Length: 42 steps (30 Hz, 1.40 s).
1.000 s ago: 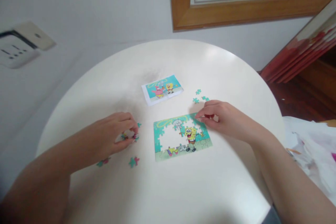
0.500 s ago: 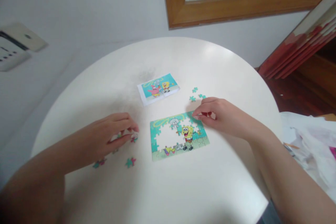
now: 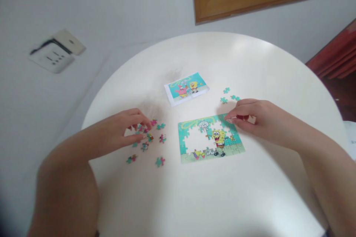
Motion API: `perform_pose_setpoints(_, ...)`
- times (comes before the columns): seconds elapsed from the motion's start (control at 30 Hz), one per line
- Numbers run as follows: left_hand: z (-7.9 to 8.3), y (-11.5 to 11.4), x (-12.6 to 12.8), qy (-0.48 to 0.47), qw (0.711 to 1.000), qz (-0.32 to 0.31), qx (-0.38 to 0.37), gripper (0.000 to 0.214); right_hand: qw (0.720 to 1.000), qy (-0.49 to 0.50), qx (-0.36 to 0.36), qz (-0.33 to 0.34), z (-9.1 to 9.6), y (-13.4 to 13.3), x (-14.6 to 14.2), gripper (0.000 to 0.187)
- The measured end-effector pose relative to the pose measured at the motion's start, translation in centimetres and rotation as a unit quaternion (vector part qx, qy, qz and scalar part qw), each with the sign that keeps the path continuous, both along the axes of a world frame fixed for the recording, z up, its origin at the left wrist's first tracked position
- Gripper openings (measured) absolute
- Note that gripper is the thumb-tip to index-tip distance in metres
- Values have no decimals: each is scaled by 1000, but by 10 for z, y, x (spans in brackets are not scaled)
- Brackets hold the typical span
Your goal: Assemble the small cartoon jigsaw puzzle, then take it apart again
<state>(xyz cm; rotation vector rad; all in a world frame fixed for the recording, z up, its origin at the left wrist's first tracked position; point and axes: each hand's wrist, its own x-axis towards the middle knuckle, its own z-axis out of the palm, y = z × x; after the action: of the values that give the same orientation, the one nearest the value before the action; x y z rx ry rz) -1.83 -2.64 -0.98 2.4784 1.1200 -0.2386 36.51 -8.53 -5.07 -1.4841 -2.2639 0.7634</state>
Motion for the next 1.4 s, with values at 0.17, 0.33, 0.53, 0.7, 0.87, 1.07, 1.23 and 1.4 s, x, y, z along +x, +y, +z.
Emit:
perform_pose_setpoints(0.17, 3, -1, -5, 3, 997, 73, 29, 25, 1000, -3, -1, -7, -3, 1, 2, 34)
perform_pose_setpoints(0.33, 1, -2, -11, 31, 991, 124, 32, 27, 1000, -7, 0, -21, -5, 1, 3, 37)
perform_pose_setpoints(0.53, 1, -3, -14, 34, 990, 123, 52, 24, 999, -20, -11, -31, -8, 1, 2, 33)
perform_pose_setpoints(0.7, 2, -3, -14, 47, 988, 138, 46, 23, 999, -13, -3, -33, -15, 2, 6, 35)
perform_pose_setpoints(0.87, 2, -5, -12, 40, 989, 141, 25, 26, 999, -18, -2, -38, -18, 3, 8, 36)
perform_pose_setpoints(1.07, 2, -9, -11, 42, 993, 112, 15, 27, 999, -22, 7, -35, -18, 4, 8, 33)
perform_pose_setpoints(1.23, 7, -14, -6, 18, 996, 64, 61, 27, 999, -17, 16, -31, -18, 4, 8, 35)
perform_pose_setpoints(1.4, 6, -17, 2, 0, 999, -1, 54, 27, 999, -19, 13, -30, -19, 4, 9, 33)
